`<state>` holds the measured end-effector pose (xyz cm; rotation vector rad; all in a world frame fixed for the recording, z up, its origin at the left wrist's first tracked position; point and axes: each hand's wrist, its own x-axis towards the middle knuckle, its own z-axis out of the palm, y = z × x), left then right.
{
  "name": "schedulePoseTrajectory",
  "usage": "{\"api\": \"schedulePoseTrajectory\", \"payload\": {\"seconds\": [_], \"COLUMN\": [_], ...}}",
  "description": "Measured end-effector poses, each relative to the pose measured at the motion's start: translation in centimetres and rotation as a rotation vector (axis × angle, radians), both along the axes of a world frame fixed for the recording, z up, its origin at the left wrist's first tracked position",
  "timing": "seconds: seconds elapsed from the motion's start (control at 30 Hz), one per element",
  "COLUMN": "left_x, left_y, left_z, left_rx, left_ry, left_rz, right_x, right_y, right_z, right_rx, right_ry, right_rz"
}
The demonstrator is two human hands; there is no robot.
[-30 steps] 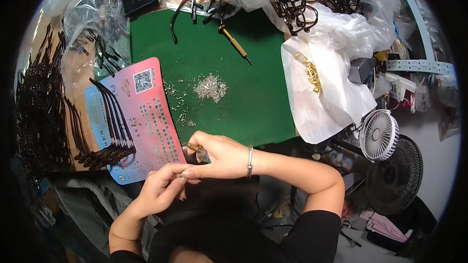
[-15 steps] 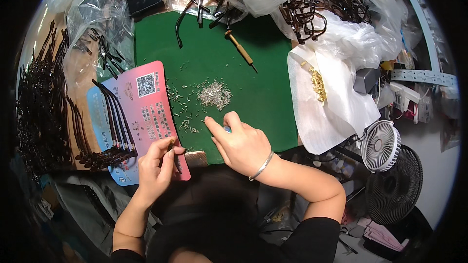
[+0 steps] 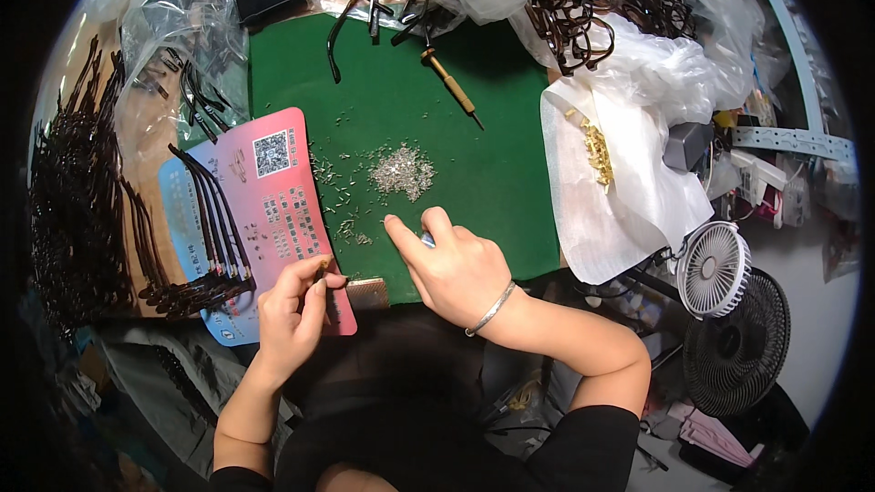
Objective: The person assembles eyeglasses by hand at a workbench. They pick up small metal screws and insert them into the hinges of black eyeglass frames, then use a screwdriver to tighten the screws. The process is repeated for multiple frames.
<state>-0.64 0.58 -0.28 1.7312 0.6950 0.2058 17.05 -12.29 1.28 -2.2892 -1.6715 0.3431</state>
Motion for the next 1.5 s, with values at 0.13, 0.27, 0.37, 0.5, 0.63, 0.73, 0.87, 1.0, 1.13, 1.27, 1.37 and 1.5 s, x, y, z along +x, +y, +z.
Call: {"api": "schedulePoseTrajectory", "payload": {"seconds": [0.13,0.27,0.37,0.5,0.63,0.73,0.87,1.0,1.13,1.27,1.37,1.5], "left_x": [-0.4,-0.7,0.1,0.2,0.2,0.3,0.5,0.9,1.2,1.2,1.3,1.2], "left_y": [-0.3,-0.5,0.0,0.1,0.0,-0.1,-0.6,-1.6,-2.2,-2.4,-2.3,-2.0], "left_z": [-0.2,0.4,0.2,-0.4,-0.1,-0.4,-0.2,-0.8,-1.2,-1.4,-1.5,-1.1], "left_rx": [-0.081,-0.183,-0.049,-0.064,-0.108,-0.066,0.045,0.322,0.444,0.499,0.538,0.521], "left_ry": [-0.037,-0.021,-0.028,0.007,0.046,0.016,0.001,-0.045,-0.067,-0.055,-0.077,-0.035], "left_rz": [0.047,0.087,0.045,0.03,0.047,0.055,0.078,0.113,0.146,0.144,0.131,0.099], "right_x": [0.0,0.3,0.3,0.3,0.0,-0.1,-0.7,-2.7,-2.6,-2.7,-2.5,-2.2], "right_y": [-0.1,-0.2,-0.2,-0.1,0.1,0.2,0.4,1.5,1.9,2.1,2.3,3.0], "right_z": [-0.3,-0.8,-0.8,-1.0,-0.2,-0.3,0.4,2.1,1.8,2.0,1.7,2.1], "right_rx": [0.012,0.055,0.054,0.059,-0.028,-0.056,-0.093,-0.09,-0.087,-0.157,-0.221,-0.298], "right_ry": [-0.066,-0.094,-0.088,-0.111,-0.085,-0.145,0.141,0.531,0.512,0.562,0.721,0.739], "right_rz": [0.05,0.085,0.103,0.107,0.105,0.119,0.099,0.105,0.154,0.109,0.043,0.089]}}
